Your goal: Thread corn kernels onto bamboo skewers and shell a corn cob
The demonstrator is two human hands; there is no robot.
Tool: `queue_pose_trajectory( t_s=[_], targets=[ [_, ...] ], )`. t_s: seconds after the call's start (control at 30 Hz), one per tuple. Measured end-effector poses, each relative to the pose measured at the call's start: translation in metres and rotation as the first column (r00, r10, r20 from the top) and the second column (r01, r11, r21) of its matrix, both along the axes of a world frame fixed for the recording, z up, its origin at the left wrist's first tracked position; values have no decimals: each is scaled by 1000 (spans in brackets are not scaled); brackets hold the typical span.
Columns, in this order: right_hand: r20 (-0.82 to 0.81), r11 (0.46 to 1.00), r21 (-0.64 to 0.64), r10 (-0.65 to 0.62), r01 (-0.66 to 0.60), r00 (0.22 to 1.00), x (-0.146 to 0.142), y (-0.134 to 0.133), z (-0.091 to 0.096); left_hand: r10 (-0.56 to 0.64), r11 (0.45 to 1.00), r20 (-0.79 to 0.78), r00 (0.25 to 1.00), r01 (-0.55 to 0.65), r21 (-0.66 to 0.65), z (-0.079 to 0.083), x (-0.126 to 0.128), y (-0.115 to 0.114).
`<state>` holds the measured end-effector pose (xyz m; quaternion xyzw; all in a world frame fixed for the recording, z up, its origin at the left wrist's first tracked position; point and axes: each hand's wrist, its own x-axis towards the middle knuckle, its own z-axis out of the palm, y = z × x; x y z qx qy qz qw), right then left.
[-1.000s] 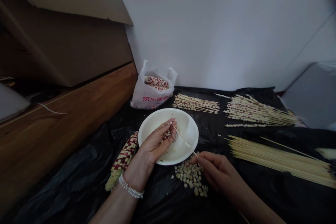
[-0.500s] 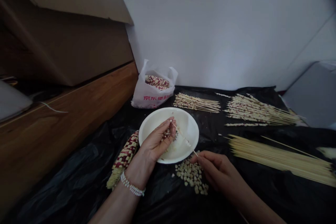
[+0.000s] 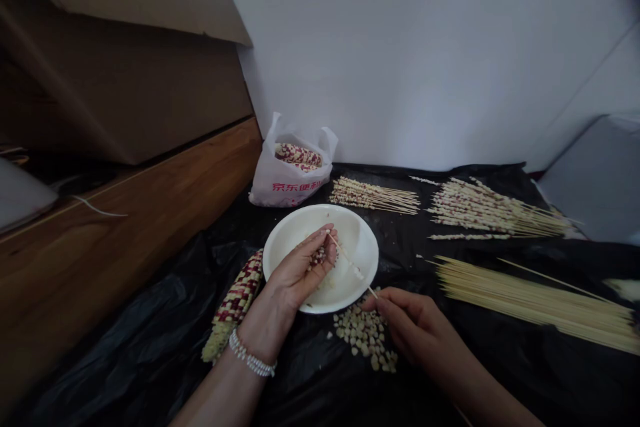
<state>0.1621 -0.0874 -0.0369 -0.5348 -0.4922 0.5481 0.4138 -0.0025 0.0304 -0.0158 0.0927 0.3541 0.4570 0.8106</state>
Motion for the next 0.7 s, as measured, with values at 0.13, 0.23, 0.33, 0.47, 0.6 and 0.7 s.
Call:
queue_pose_trajectory(
  t_s=[0.13,0.23,0.33,0.47,0.6,0.7],
  targets=[
    [10,1000,22,-10,10,1000,-1,0,-2,5,1000,-12,1000,-5,17,0,1,0],
    [40,999,34,-8,7,999,-1,-1,-3,15,1000,-44,999,-14,22,2,2,0],
    [61,999,45,-19,16,998,-2,-2,-4,9,1000,-63,998,-8,23,4,3,0],
    [120,990,139,-51,34,991,-2,-3,0,-13,1000,-54,998,12,-23,5,3,0],
    [183,980,198,-39,2,982,-2,-2,3,-39,998,-45,998,37,-58,6,2,0],
    [219,977,212,-46,-1,975,-2,-2,3,-55,996,-18,998,53,-75,7,1,0]
  ],
)
